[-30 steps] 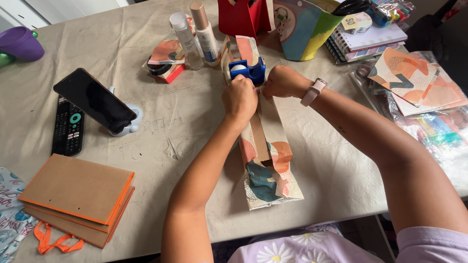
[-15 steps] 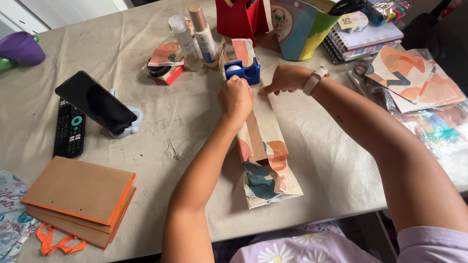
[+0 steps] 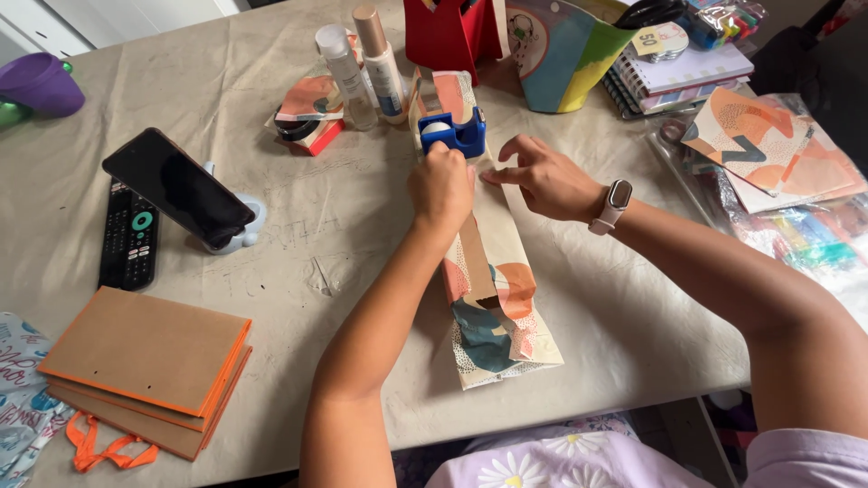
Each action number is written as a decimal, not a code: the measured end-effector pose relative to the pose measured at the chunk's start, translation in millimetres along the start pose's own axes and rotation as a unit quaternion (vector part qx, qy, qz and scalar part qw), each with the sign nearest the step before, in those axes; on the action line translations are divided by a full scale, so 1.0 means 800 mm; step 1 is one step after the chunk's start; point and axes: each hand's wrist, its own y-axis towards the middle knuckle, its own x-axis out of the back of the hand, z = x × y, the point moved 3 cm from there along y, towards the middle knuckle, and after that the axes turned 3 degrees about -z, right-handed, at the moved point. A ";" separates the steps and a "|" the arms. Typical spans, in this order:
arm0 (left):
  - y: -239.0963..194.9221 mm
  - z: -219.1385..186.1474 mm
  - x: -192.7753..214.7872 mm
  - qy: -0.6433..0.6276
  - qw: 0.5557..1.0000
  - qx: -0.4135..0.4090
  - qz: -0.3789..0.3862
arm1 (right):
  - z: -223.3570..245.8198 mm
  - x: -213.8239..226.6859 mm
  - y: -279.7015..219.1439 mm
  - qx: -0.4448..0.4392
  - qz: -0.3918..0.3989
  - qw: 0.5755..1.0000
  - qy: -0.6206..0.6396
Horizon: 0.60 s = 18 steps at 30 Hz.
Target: Wrap a rectangular box with decorative paper and secure it with tape
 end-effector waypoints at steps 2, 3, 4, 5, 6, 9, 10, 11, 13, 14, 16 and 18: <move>-0.004 -0.003 0.003 0.006 1.000 -0.005 -0.015 | -0.001 -0.004 -0.001 -0.002 -0.001 1.000 0.005; -0.004 -0.002 -0.005 0.006 1.000 -0.006 -0.014 | -0.003 -0.004 -0.001 -0.003 -0.001 1.000 0.005; -0.003 -0.001 -0.011 0.018 1.000 -0.004 -0.020 | -0.005 -0.005 -0.001 -0.004 0.002 1.000 0.007; -0.002 0.000 -0.017 0.029 0.999 0.000 -0.028 | -0.008 -0.006 0.001 -0.004 0.004 1.000 0.009; 0.002 0.009 -0.030 0.028 0.999 0.000 -0.029 | -0.007 -0.004 0.002 -0.003 0.005 1.000 0.008; 0.000 0.028 -0.031 0.042 0.976 -0.040 -0.210 | -0.008 -0.004 0.003 -0.006 0.014 1.000 0.018; -0.003 0.031 -0.022 0.030 0.980 -0.044 -0.192 | -0.010 -0.005 0.002 -0.006 0.014 1.000 0.015; -0.004 0.034 -0.013 0.018 0.983 -0.049 -0.175 | -0.013 -0.006 0.002 -0.006 0.013 1.000 0.011; -0.019 0.024 0.048 0.005 0.987 -0.035 -0.157 | -0.011 -0.006 0.007 -0.002 0.013 1.000 0.010; -0.026 0.019 0.077 -0.008 0.990 -0.021 -0.137 | -0.009 -0.006 0.009 0.000 0.012 1.000 0.009; -0.028 0.026 0.084 -0.005 0.992 -0.018 -0.127 | 0.003 0.005 0.019 0.006 0.010 1.000 0.007; -0.031 0.034 0.087 -0.002 0.993 -0.011 -0.119 | 0.011 0.010 0.028 0.017 0.010 1.000 0.005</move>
